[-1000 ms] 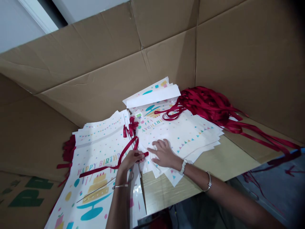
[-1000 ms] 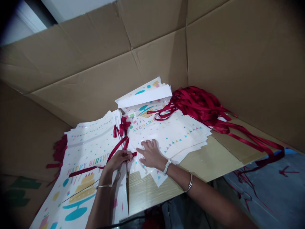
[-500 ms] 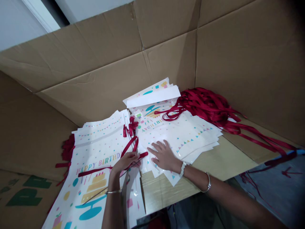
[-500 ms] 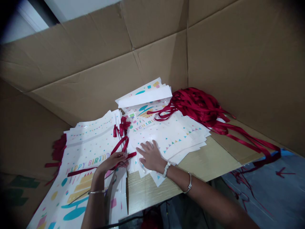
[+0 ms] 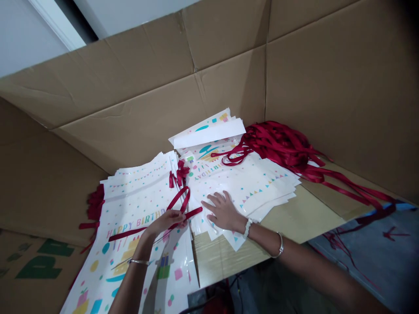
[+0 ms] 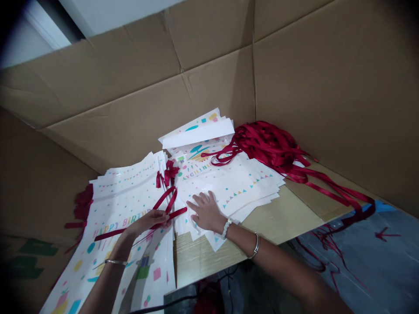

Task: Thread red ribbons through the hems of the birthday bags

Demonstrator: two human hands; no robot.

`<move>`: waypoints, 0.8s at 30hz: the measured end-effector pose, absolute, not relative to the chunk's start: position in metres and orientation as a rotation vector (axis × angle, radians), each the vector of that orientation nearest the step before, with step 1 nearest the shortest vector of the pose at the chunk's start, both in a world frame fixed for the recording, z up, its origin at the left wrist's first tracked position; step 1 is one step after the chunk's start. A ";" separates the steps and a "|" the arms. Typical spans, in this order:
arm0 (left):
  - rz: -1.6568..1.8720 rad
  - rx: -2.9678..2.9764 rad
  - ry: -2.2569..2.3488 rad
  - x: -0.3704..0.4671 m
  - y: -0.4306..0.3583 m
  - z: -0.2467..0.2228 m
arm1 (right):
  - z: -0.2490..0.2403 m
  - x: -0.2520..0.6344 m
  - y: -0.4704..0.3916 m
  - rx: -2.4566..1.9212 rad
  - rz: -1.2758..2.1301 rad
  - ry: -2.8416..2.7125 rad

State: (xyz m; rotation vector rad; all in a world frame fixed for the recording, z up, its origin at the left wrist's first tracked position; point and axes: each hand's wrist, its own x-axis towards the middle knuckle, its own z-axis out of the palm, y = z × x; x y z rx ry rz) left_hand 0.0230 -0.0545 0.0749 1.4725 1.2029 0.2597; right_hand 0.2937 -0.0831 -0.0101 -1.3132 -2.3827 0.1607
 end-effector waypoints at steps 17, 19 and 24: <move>0.103 1.577 1.252 0.054 -0.036 0.064 | -0.011 0.297 -0.082 -1.264 0.174 -2.399; 0.026 1.562 1.278 0.040 -0.041 0.077 | -0.012 0.296 -0.082 -1.275 0.190 -2.402; -0.063 1.518 1.262 0.018 -0.050 0.096 | -0.010 0.296 -0.083 -1.290 0.239 -2.409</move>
